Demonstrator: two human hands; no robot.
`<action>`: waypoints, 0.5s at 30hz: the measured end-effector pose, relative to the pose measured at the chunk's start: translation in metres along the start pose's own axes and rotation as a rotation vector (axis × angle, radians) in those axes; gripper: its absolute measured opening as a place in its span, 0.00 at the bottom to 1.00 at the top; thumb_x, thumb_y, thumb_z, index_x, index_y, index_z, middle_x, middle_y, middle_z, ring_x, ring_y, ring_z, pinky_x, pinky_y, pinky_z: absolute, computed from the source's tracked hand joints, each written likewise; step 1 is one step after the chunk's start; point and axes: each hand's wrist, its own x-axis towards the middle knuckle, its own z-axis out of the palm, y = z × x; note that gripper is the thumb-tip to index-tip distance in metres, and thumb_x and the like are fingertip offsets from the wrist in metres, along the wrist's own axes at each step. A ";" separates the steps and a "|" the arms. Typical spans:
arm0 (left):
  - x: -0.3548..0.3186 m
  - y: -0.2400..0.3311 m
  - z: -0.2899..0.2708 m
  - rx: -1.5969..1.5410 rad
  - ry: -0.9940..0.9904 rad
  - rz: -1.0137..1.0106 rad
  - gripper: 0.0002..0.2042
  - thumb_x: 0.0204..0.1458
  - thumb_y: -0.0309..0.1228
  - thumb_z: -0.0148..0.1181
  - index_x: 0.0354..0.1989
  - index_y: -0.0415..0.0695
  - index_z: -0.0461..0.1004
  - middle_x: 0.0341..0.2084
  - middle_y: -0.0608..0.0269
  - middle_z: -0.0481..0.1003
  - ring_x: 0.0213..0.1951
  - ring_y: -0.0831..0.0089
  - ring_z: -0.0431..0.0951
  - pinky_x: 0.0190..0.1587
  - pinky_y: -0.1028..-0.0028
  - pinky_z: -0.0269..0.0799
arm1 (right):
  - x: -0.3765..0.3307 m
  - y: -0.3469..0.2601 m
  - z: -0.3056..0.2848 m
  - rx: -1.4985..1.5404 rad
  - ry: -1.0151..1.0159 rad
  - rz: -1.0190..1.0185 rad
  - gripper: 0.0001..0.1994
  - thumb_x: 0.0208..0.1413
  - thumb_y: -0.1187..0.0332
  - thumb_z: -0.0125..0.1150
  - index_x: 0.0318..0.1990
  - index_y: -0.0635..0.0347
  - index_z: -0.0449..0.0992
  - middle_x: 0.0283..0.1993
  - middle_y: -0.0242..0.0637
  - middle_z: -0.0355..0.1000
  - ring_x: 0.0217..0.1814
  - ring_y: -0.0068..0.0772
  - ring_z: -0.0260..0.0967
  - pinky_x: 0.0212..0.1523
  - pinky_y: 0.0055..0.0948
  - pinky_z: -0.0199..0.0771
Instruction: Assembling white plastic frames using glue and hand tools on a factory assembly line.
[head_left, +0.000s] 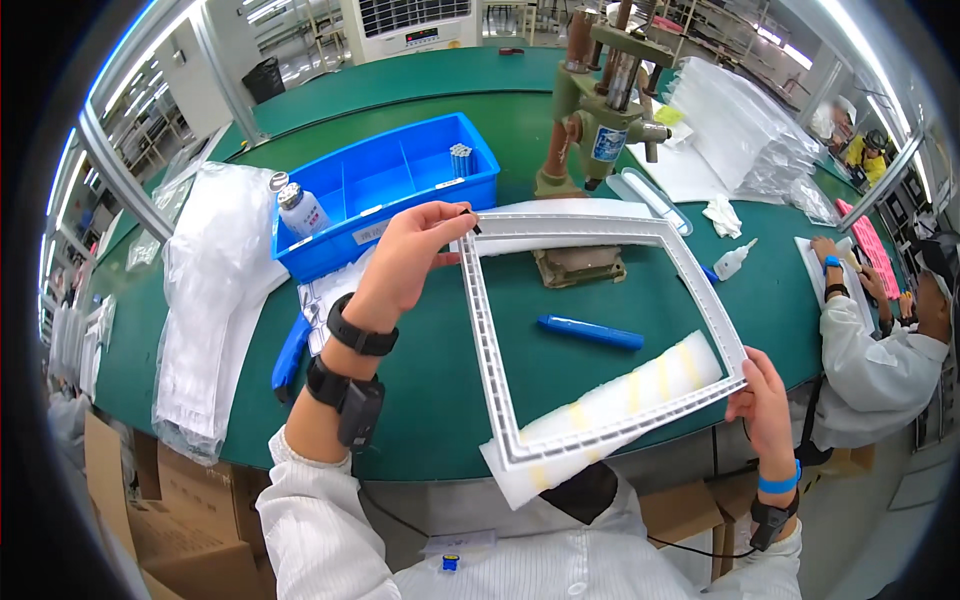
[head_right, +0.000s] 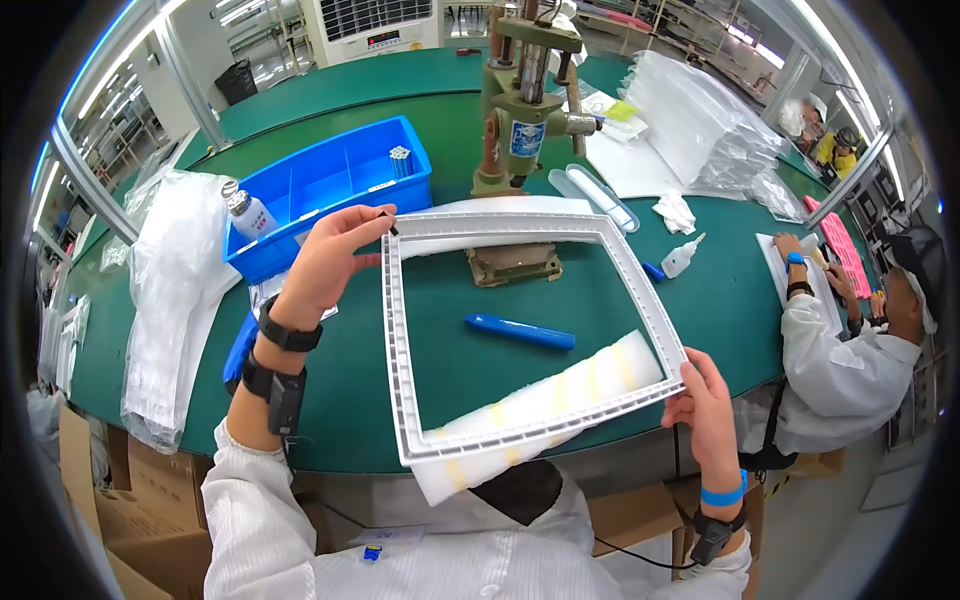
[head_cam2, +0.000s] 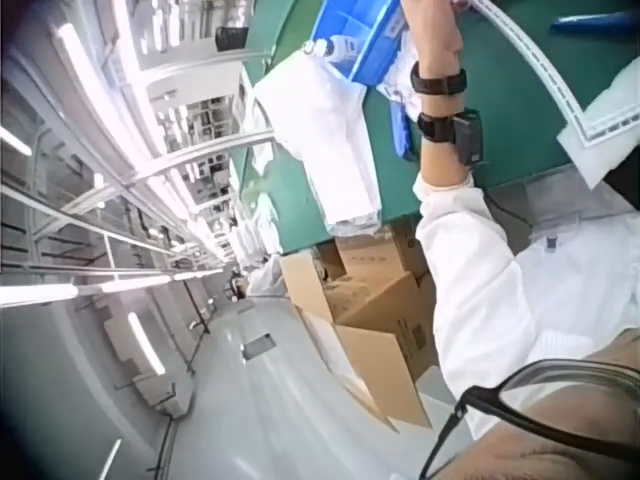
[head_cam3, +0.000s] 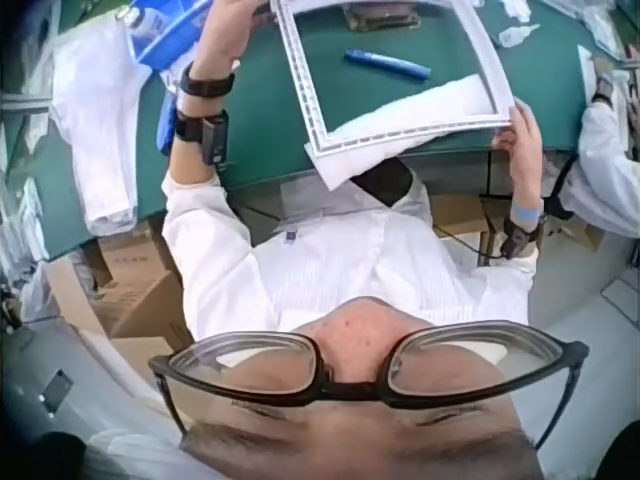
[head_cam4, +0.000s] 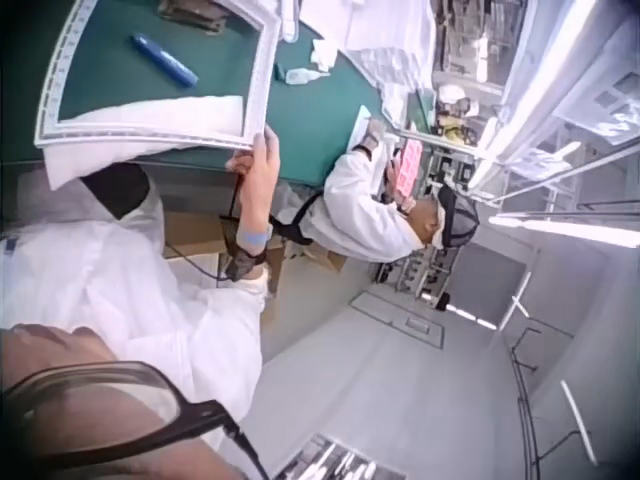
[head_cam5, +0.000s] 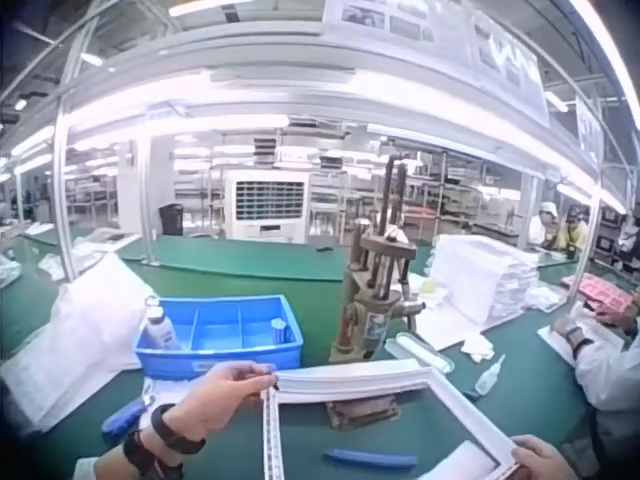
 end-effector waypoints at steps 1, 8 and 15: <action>-0.011 0.003 0.000 -0.010 -0.007 0.003 0.11 0.57 0.34 0.63 0.44 0.42 0.78 0.44 0.66 0.77 0.45 0.77 0.75 0.47 0.71 0.72 | -0.001 -0.001 -0.002 0.014 0.001 -0.012 0.20 0.67 0.61 0.51 0.60 0.62 0.67 0.30 0.32 0.73 0.20 0.22 0.70 0.21 0.21 0.72; -0.122 0.001 0.009 -0.252 0.027 -0.063 0.07 0.58 0.27 0.58 0.40 0.37 0.76 0.61 0.52 0.66 0.55 0.67 0.73 0.55 0.63 0.72 | 0.019 -0.029 -0.017 -0.077 -0.014 -0.079 0.18 0.67 0.58 0.48 0.56 0.60 0.72 0.33 0.28 0.73 0.26 0.17 0.70 0.22 0.19 0.69; -0.225 -0.007 0.022 -0.118 0.015 0.054 0.08 0.40 0.15 0.55 0.28 0.36 0.77 0.58 0.45 0.67 0.57 0.61 0.67 0.62 0.60 0.61 | 0.112 -0.067 0.026 -0.247 -0.171 -0.142 0.16 0.65 0.53 0.52 0.51 0.53 0.73 0.34 0.24 0.66 0.32 0.15 0.63 0.31 0.19 0.65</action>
